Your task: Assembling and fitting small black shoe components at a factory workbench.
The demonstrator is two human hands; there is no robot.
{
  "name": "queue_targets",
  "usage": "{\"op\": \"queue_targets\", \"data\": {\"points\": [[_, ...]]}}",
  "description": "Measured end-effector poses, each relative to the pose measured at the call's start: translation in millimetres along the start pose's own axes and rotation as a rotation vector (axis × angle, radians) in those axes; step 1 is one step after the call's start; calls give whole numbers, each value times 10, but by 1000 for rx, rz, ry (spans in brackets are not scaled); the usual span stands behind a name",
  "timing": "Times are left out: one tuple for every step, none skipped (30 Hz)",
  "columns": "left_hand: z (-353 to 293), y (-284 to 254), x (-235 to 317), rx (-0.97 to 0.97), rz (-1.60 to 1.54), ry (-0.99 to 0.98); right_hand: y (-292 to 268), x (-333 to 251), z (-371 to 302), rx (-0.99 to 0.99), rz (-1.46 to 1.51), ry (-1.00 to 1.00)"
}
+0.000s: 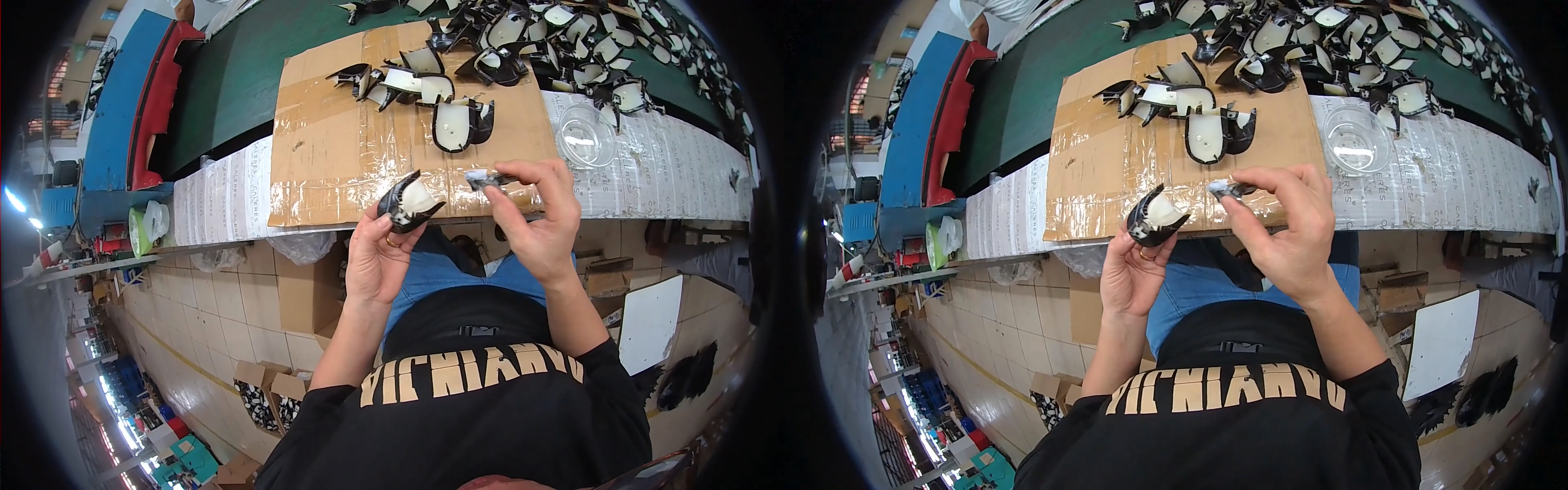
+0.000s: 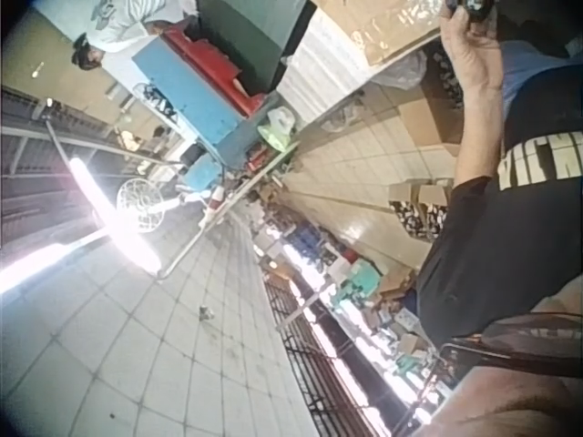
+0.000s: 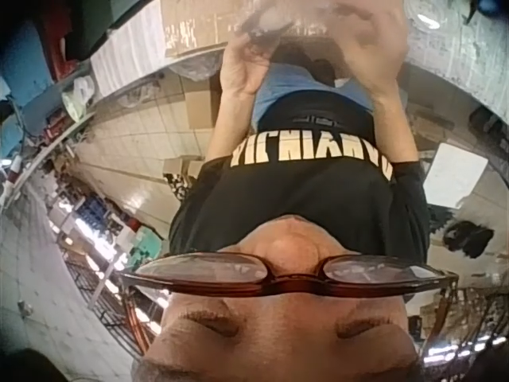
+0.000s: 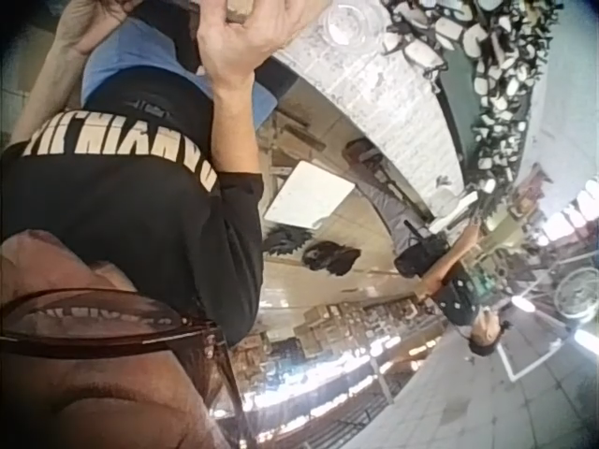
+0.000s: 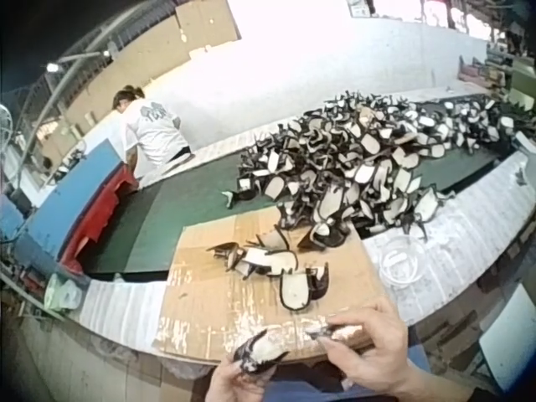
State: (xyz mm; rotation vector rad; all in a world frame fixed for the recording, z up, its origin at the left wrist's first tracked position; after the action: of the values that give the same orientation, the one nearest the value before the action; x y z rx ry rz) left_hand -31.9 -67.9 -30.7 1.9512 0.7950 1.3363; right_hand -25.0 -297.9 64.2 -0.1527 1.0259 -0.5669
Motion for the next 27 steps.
{"op": "queue_targets", "data": {"points": [[-2, -12, 24, 3, 1, 3, 1, 41, 0, 5, 37, 57], [-3, -31, 50, 22, -7, 13, 17, 54, -2, 1, 76, 80], [-10, -49, 62, 41, -16, 21, 33, 38, -5, -1, 78, 81], [-13, -45, 66, 43, -15, 21, 71, -22, 1, -22, 92, 39], [-15, -35, 70, 52, 4, 24, 111, -85, 5, -42, 105, -4], [-15, -29, 60, 62, 22, 23, 168, -96, -20, -65, 101, 5], [-16, -21, 48, 71, 40, 23, 213, -92, -41, -65, 100, 7], [-15, -3, 28, 70, 40, 20, 271, -100, -62, -83, 132, -17], [-14, 25, 1, 61, 44, 13, 317, -118, -76, -102, 164, -41], [-11, 45, -20, 51, 47, 6, 339, -134, -79, -98, 179, -47], [-5, 47, -37, 49, 46, 1, 338, -136, -80, -96, 173, -45], [-9, 46, -46, 29, 38, -8, 373, -150, -88, -130, 166, -55], [-11, 45, -56, 9, 30, -18, 406, -161, -96, -163, 158, -66], [-8, 31, -59, 11, 31, -18, 412, -164, -105, -152, 147, -73], [-1, 21, -60, 15, 39, -16, 403, -161, -100, -153, 146, -72], [4, 16, -59, 19, 47, -14, 378, -150, -88, -142, 117, -72], [7, 33, -53, 19, 47, -14, 354, -140, -75, -131, 89, -72], [8, 49, -43, 37, 64, -10, 339, -126, -68, -132, 88, -71], [7, 50, -37, 55, 81, -5, 314, -104, -58, -118, 70, -61], [6, 41, -36, 56, 80, -5, 291, -83, -52, -104, 53, -51], [2, 31, -26, 58, 80, 0, 280, -74, -48, -105, 53, -52], [-2, 24, -13, 59, 80, 6, 266, -54, -43, -100, 43, -35], [-7, 25, -1, 60, 80, 8, 255, -36, -38, -95, 33, -18], [-13, 14, 7, 79, 65, 1, 254, -27, -31, -96, 35, -19], [-22, -2, 20, 97, 51, -5, 243, -18, -20, -78, 23, -20], [-36, -51, 51, 100, 52, -1, 231, -13, -11, -60, 13, -21], [-67, -132, 112, 90, 38, 10, 233, -22, 6, -63, 22, -25]]}}
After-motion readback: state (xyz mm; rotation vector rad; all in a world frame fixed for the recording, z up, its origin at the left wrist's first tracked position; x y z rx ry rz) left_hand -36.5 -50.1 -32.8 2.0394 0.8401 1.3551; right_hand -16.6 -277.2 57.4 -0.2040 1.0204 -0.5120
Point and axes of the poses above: each hand's wrist, its own z-axis towards the middle knuckle, its own y-axis out of the palm, x = y × z, the point moved 7 cm from there along z, towards the middle knuckle, and after that the axes turned 1 degree about -x, right-handed, at the moved point
